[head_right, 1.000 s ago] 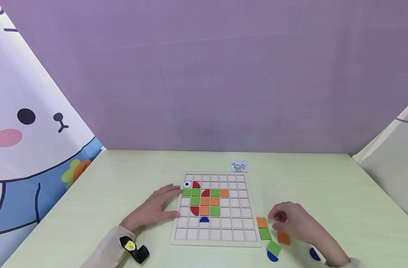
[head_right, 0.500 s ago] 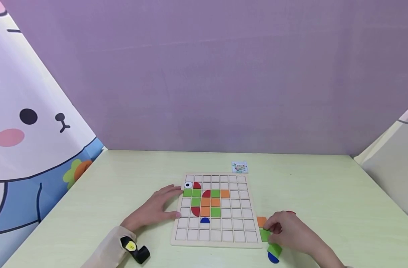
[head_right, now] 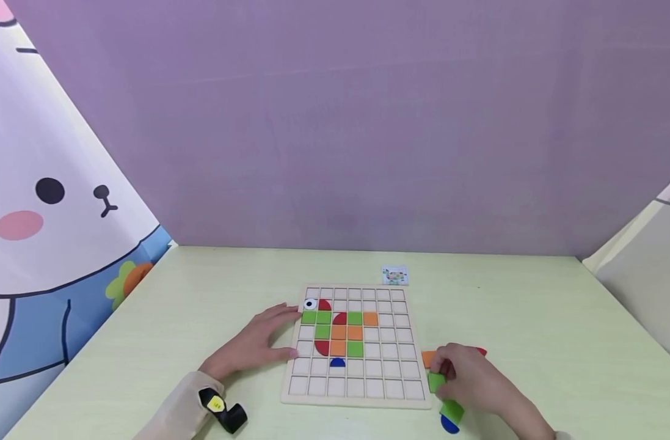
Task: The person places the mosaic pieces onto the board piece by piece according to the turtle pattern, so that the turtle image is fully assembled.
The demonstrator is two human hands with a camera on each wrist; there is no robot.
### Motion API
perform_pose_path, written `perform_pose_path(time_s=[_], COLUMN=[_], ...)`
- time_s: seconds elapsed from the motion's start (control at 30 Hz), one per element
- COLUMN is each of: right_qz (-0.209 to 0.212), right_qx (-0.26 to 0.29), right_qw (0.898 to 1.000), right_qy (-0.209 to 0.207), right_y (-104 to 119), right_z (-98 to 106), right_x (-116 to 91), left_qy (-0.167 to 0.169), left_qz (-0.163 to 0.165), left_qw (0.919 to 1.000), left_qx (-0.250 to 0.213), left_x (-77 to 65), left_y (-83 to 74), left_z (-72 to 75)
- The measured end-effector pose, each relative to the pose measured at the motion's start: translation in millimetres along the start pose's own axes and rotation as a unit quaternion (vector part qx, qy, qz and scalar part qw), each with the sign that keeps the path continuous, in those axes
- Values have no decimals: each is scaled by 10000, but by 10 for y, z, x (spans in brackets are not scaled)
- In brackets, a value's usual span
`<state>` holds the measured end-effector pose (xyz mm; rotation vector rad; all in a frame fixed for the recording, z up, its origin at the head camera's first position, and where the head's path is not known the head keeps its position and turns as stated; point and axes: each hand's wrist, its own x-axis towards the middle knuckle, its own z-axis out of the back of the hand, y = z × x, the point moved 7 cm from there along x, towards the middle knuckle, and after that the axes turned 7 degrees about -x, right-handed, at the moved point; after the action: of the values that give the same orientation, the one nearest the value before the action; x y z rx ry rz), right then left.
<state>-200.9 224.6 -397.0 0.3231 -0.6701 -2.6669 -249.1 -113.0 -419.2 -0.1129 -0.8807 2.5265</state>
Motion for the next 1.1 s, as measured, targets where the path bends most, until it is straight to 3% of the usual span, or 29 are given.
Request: perform_pose_path(time_s=[0.17,0.43,0.77,1.1], right_qz=[-213,161,600,407], right_qx=[120,209,258,576], right_qw=[9997,9996,9973,9966], right_qy=[89,76,-332,-426], right_y=[-39,-37,152,328], right_z=[28,157,289,251], right_x=[43,87,226,463], left_qy=[16,91,50,69], left_qz=[-13,94,61,65], left_qw=[10000,9999,10000,10000], left_qx=[-34,18,-9,-25], left_x=[0,3,-4,5], left_y=[6,-9,5,7], left_z=[-2,6,-3,-10])
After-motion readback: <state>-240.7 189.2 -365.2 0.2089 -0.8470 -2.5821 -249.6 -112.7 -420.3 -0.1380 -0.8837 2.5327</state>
